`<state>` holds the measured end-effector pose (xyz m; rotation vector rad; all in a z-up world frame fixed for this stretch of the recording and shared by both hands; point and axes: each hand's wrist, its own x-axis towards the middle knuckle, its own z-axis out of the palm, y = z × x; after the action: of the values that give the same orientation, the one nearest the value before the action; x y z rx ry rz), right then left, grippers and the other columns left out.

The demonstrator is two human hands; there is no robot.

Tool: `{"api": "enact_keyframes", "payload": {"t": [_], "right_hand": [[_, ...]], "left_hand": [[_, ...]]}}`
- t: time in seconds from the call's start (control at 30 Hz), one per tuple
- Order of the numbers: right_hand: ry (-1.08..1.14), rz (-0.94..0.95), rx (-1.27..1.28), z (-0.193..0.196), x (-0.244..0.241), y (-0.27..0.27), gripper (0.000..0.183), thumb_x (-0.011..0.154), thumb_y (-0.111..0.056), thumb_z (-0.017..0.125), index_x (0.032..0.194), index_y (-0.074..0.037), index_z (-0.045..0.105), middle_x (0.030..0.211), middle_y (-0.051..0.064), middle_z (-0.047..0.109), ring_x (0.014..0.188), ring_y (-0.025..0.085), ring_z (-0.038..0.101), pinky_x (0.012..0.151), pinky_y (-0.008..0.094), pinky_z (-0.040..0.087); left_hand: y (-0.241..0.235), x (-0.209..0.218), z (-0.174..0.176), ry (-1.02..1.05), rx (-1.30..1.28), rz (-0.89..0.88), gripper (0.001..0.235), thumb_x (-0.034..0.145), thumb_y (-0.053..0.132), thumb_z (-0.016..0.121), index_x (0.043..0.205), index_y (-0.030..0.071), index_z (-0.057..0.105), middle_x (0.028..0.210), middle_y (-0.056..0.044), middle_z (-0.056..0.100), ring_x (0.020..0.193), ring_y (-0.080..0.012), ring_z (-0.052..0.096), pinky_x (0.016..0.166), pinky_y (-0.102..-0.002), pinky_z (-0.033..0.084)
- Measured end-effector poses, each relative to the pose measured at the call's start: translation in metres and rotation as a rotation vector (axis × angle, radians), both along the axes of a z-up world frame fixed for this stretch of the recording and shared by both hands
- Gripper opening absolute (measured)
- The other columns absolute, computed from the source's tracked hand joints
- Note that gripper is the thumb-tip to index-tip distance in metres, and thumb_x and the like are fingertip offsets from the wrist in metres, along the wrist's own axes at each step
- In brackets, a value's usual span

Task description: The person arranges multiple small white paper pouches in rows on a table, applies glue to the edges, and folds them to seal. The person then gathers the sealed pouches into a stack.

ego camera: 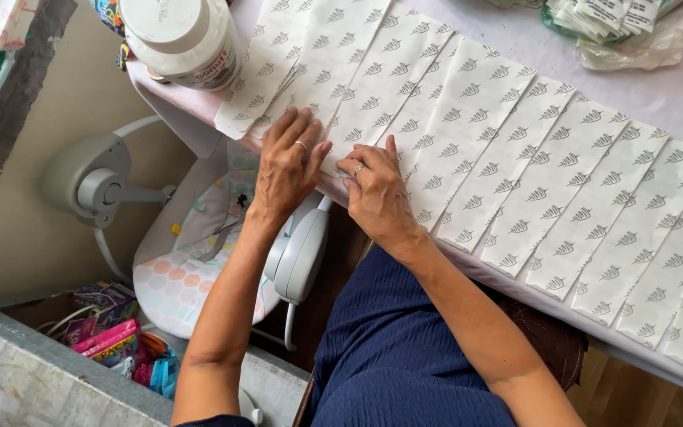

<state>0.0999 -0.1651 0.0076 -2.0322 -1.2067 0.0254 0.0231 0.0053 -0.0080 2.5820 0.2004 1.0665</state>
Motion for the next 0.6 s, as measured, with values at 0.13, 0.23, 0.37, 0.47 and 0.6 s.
{"api": "enact_keyframes", "payload": {"t": [0.13,0.23,0.37,0.47,0.6], "right_hand": [[-0.007,0.02,-0.012,0.003,-0.002,0.003,0.02,0.088,0.004,0.072,0.108,0.002,0.074,0.104,0.013,0.064,0.124,0.034,0.062,0.126,0.054,0.017],[-0.065,0.036,-0.019,-0.002,-0.001,0.005,0.022,0.087,0.005,0.071,0.109,0.004,0.073,0.107,0.015,0.063,0.126,0.035,0.059,0.127,0.053,0.017],[0.033,0.048,0.083,-0.002,0.001,0.019,0.021,0.088,0.005,0.071,0.109,0.004,0.074,0.113,0.014,0.062,0.126,0.037,0.06,0.124,0.054,0.024],[-0.013,0.075,0.161,-0.003,-0.008,0.045,0.017,0.089,-0.001,0.076,0.105,0.006,0.074,0.112,0.016,0.064,0.126,0.039,0.06,0.122,0.054,0.029],[-0.194,0.087,0.177,-0.026,-0.016,0.072,0.026,0.084,-0.011,0.084,0.099,0.007,0.073,0.104,0.017,0.065,0.123,0.04,0.061,0.12,0.055,0.033]], "left_hand": [[0.002,-0.007,-0.004,-0.008,-0.047,-0.023,0.024,0.101,0.018,0.071,0.116,-0.001,0.074,0.122,-0.022,0.071,0.121,-0.0436,0.062,0.1,-0.049,0.05],[0.011,-0.019,0.007,-0.101,-0.188,-0.083,0.028,0.101,0.011,0.07,0.127,0.002,0.07,0.134,-0.021,0.066,0.128,-0.0452,0.058,0.104,-0.051,0.048],[0.034,-0.04,0.016,-0.046,-0.226,-0.15,0.025,0.091,-0.003,0.076,0.116,0.003,0.076,0.124,-0.016,0.072,0.121,-0.0392,0.064,0.101,-0.048,0.05],[0.046,-0.049,0.012,0.038,-0.19,-0.229,0.028,0.091,-0.003,0.076,0.119,0.004,0.075,0.128,-0.015,0.071,0.127,-0.0397,0.06,0.103,-0.05,0.047],[0.054,-0.05,0.004,0.088,-0.186,-0.26,0.024,0.096,0.005,0.074,0.12,0.006,0.075,0.128,-0.013,0.072,0.129,-0.0361,0.06,0.103,-0.048,0.047]]}}
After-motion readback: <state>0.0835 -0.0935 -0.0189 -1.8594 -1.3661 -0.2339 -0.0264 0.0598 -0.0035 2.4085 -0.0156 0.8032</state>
